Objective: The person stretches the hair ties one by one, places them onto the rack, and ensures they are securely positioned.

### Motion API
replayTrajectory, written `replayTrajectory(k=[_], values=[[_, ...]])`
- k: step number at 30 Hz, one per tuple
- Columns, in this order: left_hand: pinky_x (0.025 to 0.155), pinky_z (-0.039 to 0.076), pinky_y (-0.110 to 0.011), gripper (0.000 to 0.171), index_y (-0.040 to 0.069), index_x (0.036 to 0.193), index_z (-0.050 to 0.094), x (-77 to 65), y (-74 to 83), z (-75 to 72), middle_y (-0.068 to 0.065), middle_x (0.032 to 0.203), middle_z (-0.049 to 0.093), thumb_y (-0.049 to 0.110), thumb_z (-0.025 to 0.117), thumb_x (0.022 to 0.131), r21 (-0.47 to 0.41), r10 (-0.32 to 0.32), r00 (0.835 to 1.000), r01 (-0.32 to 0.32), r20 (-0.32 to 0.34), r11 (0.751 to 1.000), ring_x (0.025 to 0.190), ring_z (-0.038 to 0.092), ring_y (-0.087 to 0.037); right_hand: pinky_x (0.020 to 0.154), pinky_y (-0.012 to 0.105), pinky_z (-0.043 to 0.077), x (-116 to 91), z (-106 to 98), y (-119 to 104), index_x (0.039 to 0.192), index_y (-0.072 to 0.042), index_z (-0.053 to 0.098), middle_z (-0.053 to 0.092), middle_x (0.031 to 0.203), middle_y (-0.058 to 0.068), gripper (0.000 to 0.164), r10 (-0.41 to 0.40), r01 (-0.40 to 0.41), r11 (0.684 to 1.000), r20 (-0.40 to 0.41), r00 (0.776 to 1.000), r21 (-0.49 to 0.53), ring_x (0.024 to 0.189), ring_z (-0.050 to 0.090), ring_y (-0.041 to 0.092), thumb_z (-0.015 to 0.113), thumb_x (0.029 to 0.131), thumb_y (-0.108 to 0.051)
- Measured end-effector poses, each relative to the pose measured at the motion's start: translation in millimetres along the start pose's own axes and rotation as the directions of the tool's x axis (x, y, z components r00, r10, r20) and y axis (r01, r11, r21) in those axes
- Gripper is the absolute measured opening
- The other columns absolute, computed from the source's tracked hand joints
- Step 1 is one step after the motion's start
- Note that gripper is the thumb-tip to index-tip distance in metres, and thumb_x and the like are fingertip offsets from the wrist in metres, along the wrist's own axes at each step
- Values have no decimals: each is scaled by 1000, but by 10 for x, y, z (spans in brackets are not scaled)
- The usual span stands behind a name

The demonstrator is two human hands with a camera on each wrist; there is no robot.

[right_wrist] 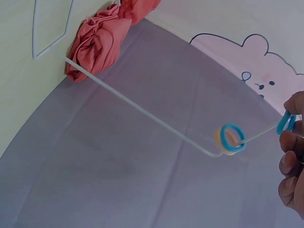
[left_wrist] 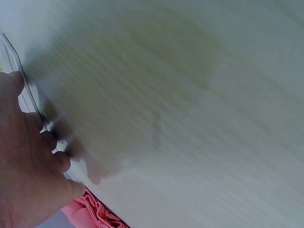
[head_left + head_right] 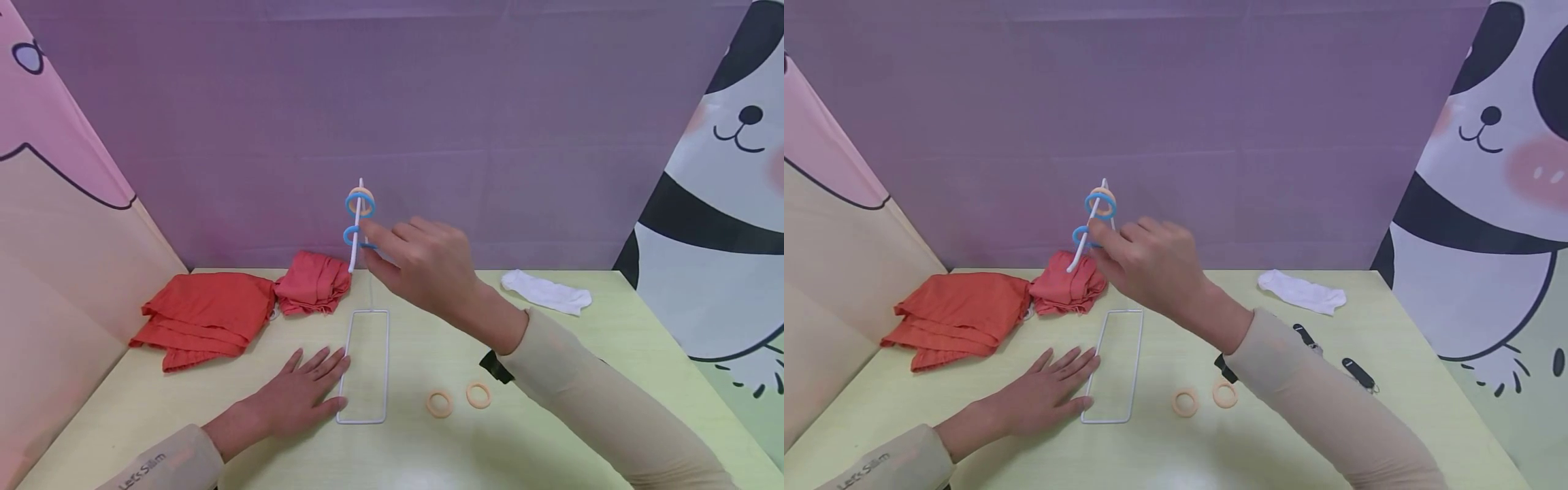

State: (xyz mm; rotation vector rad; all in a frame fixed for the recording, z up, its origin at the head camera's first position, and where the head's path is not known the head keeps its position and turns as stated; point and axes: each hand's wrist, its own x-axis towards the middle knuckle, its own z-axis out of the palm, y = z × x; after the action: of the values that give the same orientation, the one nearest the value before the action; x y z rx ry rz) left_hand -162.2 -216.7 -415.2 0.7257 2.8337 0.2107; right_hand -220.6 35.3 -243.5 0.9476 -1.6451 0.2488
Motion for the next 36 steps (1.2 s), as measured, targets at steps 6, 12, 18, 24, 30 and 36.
replayTrajectory(k=[6, 12, 18, 24, 30, 36], values=[[121, 10, -67, 74, 16, 160, 27, -16, 9, -21, -3, 168, 24, 59, 42, 101, 2, 14, 1000, -14, -16, 1000, 156, 18, -34, 40, 27, 35, 3, 138, 111, 110, -20, 77, 58, 57, -2, 22, 28, -26, 999, 39, 999, -32, 49, 52, 14, 69, 90, -26], [121, 10, -67, 75, 16, 160, 26, -14, 5, -22, -2, 168, 23, 60, 41, 101, 6, 10, 1000, -10, -10, 1000, 156, 18, -33, 39, 27, 33, -4, 249, 200, 110, -18, 77, 60, 56, -2, 22, 48, -46, 998, 43, 998, -46, 48, 52, 16, 69, 91, -25], [121, 10, -67, 75, 17, 160, 27, -1, -12, -4, -2, 168, 23, 60, 43, 101, 4, 7, 1000, -7, -12, 1000, 156, 18, -33, 39, 27, 34, 13, 346, 255, 107, -17, 76, 62, 57, -1, 19, 77, -74, 995, 53, 996, -68, 48, 52, 16, 69, 91, -26], [121, 10, -67, 75, 17, 160, 26, -11, 8, -37, -3, 168, 23, 60, 43, 101, 0, 6, 1000, -6, 3, 1000, 156, 17, -33, 42, 28, 40, 26, 387, 265, 106, -15, 74, 68, 62, -2, 19, 111, -104, 992, 96, 989, -77, 52, 57, 17, 69, 91, -26], [121, 9, -68, 74, 16, 160, 27, -7, 10, -33, -4, 168, 23, 58, 44, 101, 6, 16, 1000, -16, 1, 1000, 156, 18, -35, 44, 29, 44, 31, 401, 262, 109, -16, 73, 71, 67, -2, 23, 143, -133, 988, 132, 981, -84, 54, 60, 18, 70, 90, -28], [121, 10, -67, 74, 17, 160, 27, -4, 17, -37, -3, 168, 23, 59, 43, 101, 15, 11, 1000, -11, 1, 1000, 156, 17, -34, 44, 30, 45, 38, 365, 256, 115, -18, 71, 71, 69, -2, 31, 170, -153, 983, 186, 968, -99, 57, 63, 18, 70, 91, -36]])
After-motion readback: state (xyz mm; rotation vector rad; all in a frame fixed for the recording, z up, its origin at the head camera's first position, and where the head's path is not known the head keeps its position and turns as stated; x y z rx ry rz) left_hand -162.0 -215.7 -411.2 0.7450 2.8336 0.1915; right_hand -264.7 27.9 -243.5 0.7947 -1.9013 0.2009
